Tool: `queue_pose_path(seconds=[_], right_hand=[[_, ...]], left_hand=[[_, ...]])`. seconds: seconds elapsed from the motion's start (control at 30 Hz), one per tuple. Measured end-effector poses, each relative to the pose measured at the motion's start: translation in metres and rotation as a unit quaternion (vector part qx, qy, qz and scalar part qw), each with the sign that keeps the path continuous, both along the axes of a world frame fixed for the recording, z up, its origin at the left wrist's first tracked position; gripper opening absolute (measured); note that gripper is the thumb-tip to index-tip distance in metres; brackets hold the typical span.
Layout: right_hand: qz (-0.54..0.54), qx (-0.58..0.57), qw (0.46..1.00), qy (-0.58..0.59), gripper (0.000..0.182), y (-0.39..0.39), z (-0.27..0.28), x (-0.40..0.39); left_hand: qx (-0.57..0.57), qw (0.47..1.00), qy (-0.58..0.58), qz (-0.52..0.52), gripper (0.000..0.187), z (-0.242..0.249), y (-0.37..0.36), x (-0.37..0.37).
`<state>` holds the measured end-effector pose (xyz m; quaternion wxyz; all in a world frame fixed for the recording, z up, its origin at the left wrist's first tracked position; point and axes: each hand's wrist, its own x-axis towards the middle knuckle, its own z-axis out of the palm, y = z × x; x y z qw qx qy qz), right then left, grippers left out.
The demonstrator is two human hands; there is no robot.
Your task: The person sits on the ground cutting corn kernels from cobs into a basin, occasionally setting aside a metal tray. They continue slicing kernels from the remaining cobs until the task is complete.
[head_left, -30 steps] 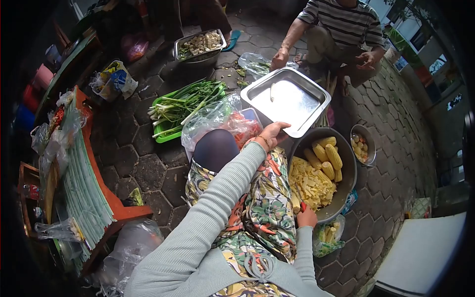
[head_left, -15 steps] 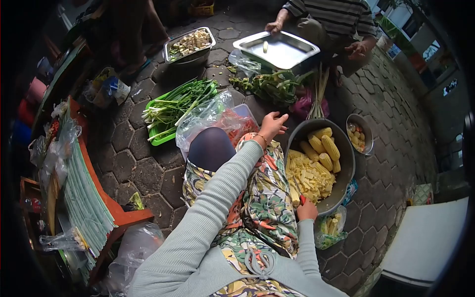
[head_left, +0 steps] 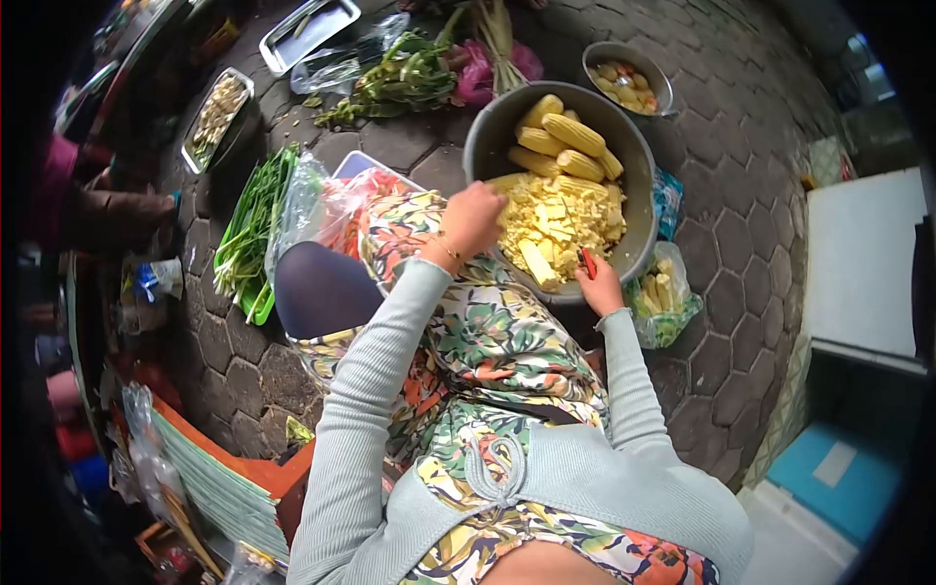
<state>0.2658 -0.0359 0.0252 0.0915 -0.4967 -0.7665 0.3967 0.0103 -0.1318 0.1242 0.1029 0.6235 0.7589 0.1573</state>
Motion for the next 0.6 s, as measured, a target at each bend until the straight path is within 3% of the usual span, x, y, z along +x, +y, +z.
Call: queue_pose_path(seconds=[0.07,0.13,0.23,0.3,0.5,0.53,0.6], right_hand=[[0.013,-0.027,0.998,0.047,0.03,-0.003,-0.006,0.006],[0.001,-0.064,0.997,0.051,0.03,-0.004,-0.001,0.006],[-0.007,-0.105,0.992,0.065,0.03,-0.005,0.007,0.006],[-0.014,-0.119,0.986,0.118,0.03,-0.003,0.006,0.006],[-0.02,-0.113,0.984,0.137,0.029,-0.003,0.016,0.012],[-0.024,-0.114,0.984,0.138,0.029,-0.002,0.016,0.013],[-0.024,-0.108,0.987,0.12,0.029,0.0,0.016,0.014]], left_hand=[[-0.12,0.988,0.041,-0.086,0.027,-0.003,0.005,0.032],[-0.163,0.973,0.019,-0.16,0.029,-0.019,0.012,0.063],[-0.163,0.968,0.033,-0.189,0.026,-0.041,0.024,0.104],[-0.189,0.942,0.075,-0.266,0.019,-0.049,0.033,0.117],[-0.222,0.93,0.064,-0.285,0.007,-0.052,0.039,0.095],[-0.235,0.946,0.039,-0.218,0.009,-0.046,0.039,0.092],[-0.154,0.974,0.044,-0.16,0.014,-0.055,0.043,0.077]])
